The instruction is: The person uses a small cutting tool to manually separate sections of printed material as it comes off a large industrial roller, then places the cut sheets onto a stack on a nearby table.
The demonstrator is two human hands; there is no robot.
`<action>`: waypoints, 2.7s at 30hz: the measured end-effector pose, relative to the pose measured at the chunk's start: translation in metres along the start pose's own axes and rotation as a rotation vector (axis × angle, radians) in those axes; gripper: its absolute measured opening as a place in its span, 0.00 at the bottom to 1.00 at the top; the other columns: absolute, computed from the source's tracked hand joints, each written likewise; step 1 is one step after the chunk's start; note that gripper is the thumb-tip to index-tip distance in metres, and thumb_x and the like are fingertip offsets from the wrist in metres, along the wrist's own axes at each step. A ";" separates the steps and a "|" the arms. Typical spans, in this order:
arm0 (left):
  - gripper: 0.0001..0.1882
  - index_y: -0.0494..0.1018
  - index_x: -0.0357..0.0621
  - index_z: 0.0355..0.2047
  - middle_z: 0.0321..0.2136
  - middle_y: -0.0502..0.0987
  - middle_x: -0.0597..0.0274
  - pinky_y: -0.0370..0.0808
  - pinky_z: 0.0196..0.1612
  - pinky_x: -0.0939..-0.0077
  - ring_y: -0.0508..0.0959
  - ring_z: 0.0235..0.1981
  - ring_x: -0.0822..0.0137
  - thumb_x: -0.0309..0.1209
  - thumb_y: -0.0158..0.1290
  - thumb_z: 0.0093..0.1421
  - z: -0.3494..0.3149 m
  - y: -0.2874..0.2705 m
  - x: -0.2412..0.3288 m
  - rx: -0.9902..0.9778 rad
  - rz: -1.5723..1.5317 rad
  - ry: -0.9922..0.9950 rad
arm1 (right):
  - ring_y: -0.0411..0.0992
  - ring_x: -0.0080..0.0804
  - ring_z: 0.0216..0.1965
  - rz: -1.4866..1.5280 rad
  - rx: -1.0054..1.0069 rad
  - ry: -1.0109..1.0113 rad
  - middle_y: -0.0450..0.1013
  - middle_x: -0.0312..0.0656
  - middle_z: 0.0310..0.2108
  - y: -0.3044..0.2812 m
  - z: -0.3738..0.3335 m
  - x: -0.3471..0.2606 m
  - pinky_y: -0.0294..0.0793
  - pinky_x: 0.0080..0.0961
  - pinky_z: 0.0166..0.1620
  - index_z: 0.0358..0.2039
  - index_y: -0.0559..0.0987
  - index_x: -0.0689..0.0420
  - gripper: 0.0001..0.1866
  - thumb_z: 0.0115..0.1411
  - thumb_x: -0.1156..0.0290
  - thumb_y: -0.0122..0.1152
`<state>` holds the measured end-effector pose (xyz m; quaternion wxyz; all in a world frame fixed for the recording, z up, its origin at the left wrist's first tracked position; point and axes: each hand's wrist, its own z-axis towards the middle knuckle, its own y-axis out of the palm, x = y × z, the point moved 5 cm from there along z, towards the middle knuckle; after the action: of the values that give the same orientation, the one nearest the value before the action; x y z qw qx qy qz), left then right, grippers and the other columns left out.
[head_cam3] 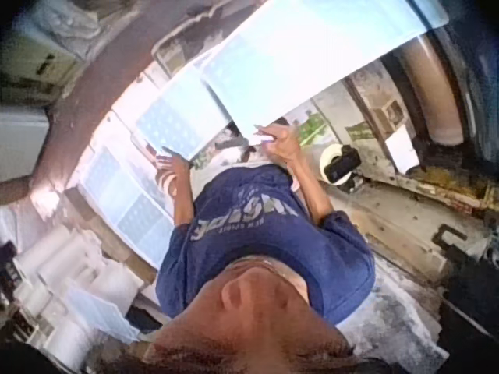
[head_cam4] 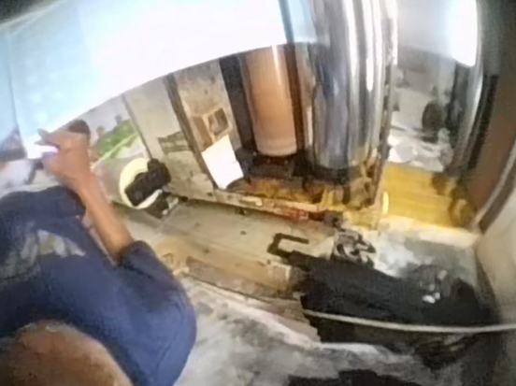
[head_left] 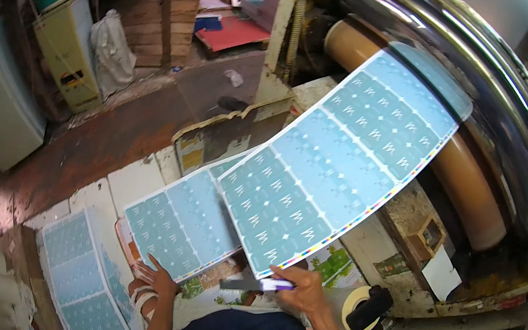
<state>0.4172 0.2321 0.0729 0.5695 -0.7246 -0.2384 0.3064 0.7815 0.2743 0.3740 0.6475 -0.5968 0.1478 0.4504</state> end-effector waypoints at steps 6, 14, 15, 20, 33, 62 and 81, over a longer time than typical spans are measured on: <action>0.38 0.55 0.36 0.62 0.56 0.65 0.39 0.67 0.59 0.62 0.68 0.57 0.49 0.45 0.57 0.60 -0.079 -0.097 0.128 -1.559 -1.789 0.458 | 0.79 0.39 0.32 -0.045 -0.150 -0.013 0.80 0.44 0.33 0.012 0.003 -0.006 0.80 0.29 0.38 0.45 0.81 0.56 0.26 0.40 0.77 0.61; 0.31 0.58 0.38 0.59 0.49 0.70 0.54 0.75 0.52 0.69 0.74 0.49 0.61 0.24 0.59 0.57 -0.119 -0.166 0.156 -1.417 -1.990 0.298 | 0.79 0.41 0.30 0.108 -0.365 0.096 0.79 0.48 0.32 0.019 -0.003 0.007 0.78 0.31 0.35 0.43 0.82 0.56 0.21 0.45 0.75 0.64; 0.30 0.59 0.38 0.58 0.48 0.71 0.55 0.75 0.51 0.67 0.74 0.48 0.61 0.23 0.58 0.58 -0.113 -0.158 0.145 -1.307 -1.971 0.296 | 0.77 0.29 0.25 0.105 -0.508 0.211 0.79 0.42 0.25 0.017 -0.001 0.010 0.75 0.22 0.30 0.48 0.80 0.53 0.23 0.49 0.70 0.70; 0.29 0.62 0.36 0.55 0.47 0.72 0.56 0.74 0.49 0.71 0.74 0.47 0.63 0.25 0.61 0.55 -0.096 -0.138 0.102 -1.043 -1.935 0.319 | 0.71 0.16 0.19 0.298 -0.269 0.457 0.78 0.37 0.25 -0.048 0.012 0.023 0.69 0.16 0.23 0.49 0.79 0.57 0.22 0.54 0.66 0.70; 0.26 0.65 0.34 0.50 0.39 0.76 0.55 0.77 0.41 0.70 0.78 0.37 0.63 0.20 0.62 0.52 -0.090 -0.153 0.049 -0.919 -1.970 0.230 | 0.73 0.21 0.22 0.289 1.078 0.226 0.78 0.43 0.33 -0.360 0.071 0.176 0.72 0.16 0.22 0.53 0.72 0.63 0.20 0.65 0.63 0.54; 0.28 0.64 0.39 0.53 0.43 0.76 0.59 0.76 0.46 0.66 0.77 0.42 0.64 0.15 0.59 0.52 -0.080 -0.093 -0.114 -0.867 -1.784 -0.046 | 0.76 0.46 0.40 -0.894 0.461 0.142 0.60 0.37 0.62 -0.328 0.109 0.132 0.77 0.40 0.40 0.61 0.64 0.41 0.43 0.45 0.85 0.63; 0.24 0.63 0.41 0.54 0.43 0.75 0.57 0.79 0.42 0.65 0.77 0.40 0.62 0.18 0.55 0.57 -0.073 -0.039 -0.217 -0.590 -1.724 -0.232 | 0.73 0.43 0.21 -0.656 0.127 0.271 0.74 0.57 0.29 -0.327 0.119 0.167 0.72 0.34 0.32 0.46 0.81 0.49 0.27 0.43 0.79 0.51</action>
<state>0.3180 0.0410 0.1605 0.3654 -0.3768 -0.8204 -0.2268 1.0806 0.4889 0.4901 0.7680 -0.6252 0.0608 0.1253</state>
